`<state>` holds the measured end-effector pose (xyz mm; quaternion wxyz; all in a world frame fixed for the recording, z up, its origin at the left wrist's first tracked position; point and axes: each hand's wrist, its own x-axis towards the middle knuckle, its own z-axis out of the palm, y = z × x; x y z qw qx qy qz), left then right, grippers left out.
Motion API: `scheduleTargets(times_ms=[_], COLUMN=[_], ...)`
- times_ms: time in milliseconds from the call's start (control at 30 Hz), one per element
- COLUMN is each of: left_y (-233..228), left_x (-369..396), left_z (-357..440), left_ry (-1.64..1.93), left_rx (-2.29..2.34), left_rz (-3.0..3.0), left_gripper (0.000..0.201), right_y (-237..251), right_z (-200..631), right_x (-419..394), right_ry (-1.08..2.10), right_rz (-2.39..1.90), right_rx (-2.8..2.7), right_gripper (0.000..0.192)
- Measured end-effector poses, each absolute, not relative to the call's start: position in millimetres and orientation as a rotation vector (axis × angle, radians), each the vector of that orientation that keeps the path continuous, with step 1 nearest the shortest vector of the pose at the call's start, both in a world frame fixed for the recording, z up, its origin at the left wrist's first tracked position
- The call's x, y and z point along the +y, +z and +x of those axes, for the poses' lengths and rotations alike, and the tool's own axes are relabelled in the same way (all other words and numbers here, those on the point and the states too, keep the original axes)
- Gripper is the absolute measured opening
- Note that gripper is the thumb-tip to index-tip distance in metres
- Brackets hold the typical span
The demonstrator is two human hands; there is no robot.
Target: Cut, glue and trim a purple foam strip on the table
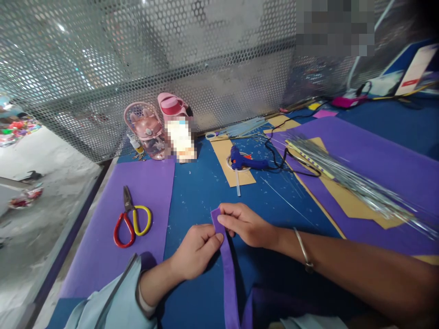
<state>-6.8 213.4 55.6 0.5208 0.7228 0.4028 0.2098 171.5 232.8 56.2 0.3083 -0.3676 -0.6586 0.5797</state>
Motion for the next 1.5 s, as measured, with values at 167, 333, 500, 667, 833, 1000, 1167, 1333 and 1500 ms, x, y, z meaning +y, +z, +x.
scheduleTargets(times_ms=[167, 333, 500, 667, 833, 1000, 1167, 1333, 1500], left_y=[55.5, 57.3, 56.7, 55.3, 54.3, 54.9, 58.8, 65.8, 110.8], left_x=[212.9, 212.6, 212.7, 212.7, 213.2, 213.5, 207.6, 207.8, 235.0], left_z=[-5.7, -4.9, -4.7, -5.3, -5.7, -4.6, -5.6, -14.5, -57.1], left_ry=[0.511, 0.501, 0.487, 0.484, 0.489, 0.481, 0.494, 0.501, 0.61], left_rx=[0.951, 0.943, 0.939, 0.958, 0.925, 0.929, 0.976, 0.816, 0.646], left_rz=[1.739, 1.767, 1.784, 1.771, 1.773, 1.84, 1.803, 1.367, 0.96], left_gripper=[0.038, 0.036, 0.036, 0.036, 0.034, 0.034, 0.027, 0.018, 0.039], right_y=[54.2, 58.0, 63.6, 66.3, 68.0, 72.1, 68.8, 61.3, 61.1], right_z=[171.5, 170.0, 169.9, 168.3, 168.2, 170.5, 171.3, 174.3, 181.8], right_x=[233.8, 233.6, 233.3, 233.9, 234.9, 236.4, 240.3, 247.5, 248.3], right_ry=[1.438, 1.506, 1.423, 1.498, 1.486, 1.35, 1.266, 1.309, 1.295], right_rz=[-0.989, -0.951, -0.974, -0.94, -0.915, -0.935, -0.968, -1.035, -1.09], right_rx=[-1.772, -1.692, -1.721, -1.609, -1.612, -1.736, -1.683, -1.328, -1.077], right_gripper=[0.032, 0.02, 0.018, 0.011, 0.014, 0.021, 0.022, 0.023, 0.028])
